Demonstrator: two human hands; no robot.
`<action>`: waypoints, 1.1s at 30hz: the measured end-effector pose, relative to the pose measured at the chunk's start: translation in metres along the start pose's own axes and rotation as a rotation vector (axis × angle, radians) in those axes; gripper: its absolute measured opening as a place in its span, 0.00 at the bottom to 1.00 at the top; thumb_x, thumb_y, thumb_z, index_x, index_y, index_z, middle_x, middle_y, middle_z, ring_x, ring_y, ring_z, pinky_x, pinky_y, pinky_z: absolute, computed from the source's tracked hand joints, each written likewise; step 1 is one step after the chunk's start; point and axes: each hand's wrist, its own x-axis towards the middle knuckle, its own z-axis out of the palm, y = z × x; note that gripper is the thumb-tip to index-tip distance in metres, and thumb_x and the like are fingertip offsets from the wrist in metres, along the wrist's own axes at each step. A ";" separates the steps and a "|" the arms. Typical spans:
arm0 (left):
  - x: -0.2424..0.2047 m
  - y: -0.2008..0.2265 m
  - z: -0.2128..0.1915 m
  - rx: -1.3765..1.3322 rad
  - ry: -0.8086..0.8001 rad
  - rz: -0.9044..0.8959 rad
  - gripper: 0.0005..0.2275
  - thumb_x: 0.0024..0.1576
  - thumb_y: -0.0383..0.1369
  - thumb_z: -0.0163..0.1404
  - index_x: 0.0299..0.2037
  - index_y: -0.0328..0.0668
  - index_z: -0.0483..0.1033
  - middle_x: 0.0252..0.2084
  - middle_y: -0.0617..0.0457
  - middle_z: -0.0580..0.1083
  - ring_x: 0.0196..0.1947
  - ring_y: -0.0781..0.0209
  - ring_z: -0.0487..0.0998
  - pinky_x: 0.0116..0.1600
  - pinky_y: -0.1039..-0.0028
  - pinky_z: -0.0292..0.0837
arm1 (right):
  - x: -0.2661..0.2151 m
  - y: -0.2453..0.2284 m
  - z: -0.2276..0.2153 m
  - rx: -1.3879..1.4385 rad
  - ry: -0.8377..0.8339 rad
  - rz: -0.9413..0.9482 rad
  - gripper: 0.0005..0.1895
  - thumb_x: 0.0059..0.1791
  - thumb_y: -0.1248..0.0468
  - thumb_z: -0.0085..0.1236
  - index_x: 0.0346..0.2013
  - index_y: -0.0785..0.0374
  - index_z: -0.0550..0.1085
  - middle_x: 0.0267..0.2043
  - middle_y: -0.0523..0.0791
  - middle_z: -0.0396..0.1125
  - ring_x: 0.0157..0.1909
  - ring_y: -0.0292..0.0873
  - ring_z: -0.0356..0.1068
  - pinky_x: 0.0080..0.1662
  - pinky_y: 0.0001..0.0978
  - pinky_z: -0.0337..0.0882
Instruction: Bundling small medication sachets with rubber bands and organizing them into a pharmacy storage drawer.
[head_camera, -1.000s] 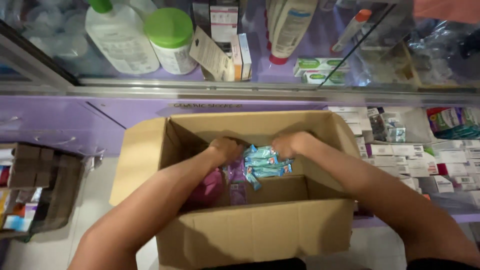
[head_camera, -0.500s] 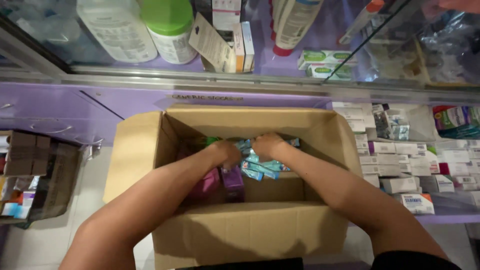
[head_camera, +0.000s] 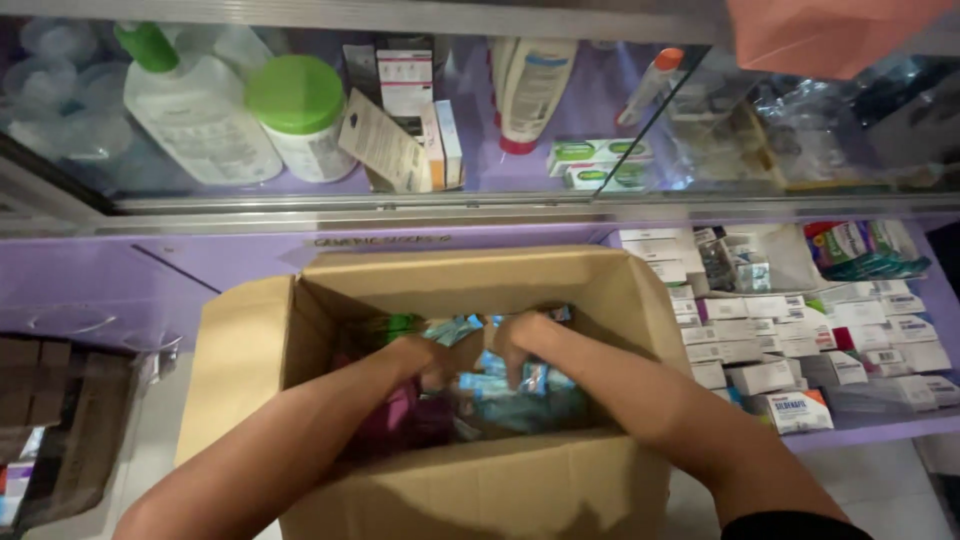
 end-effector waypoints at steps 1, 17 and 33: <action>0.002 0.001 0.004 -0.009 -0.004 0.009 0.22 0.54 0.33 0.53 0.61 0.53 0.71 0.52 0.43 0.78 0.49 0.45 0.81 0.45 0.54 0.77 | 0.017 0.002 0.015 0.211 0.063 -0.105 0.47 0.30 0.39 0.75 0.58 0.56 0.74 0.60 0.51 0.70 0.60 0.55 0.70 0.57 0.51 0.70; 0.001 0.014 0.007 -0.015 -0.070 -0.205 0.23 0.58 0.49 0.52 0.63 0.65 0.65 0.50 0.45 0.78 0.47 0.45 0.82 0.45 0.55 0.76 | 0.043 -0.004 0.030 0.256 0.060 -0.155 0.31 0.32 0.50 0.74 0.43 0.66 0.82 0.46 0.51 0.76 0.48 0.52 0.76 0.48 0.49 0.75; 0.017 0.008 0.020 0.237 0.290 -0.311 0.12 0.64 0.36 0.44 0.56 0.55 0.74 0.47 0.41 0.80 0.41 0.48 0.84 0.39 0.59 0.79 | 0.057 -0.004 0.026 0.012 0.095 0.121 0.20 0.38 0.58 0.67 0.45 0.55 0.84 0.50 0.47 0.77 0.50 0.50 0.77 0.47 0.53 0.76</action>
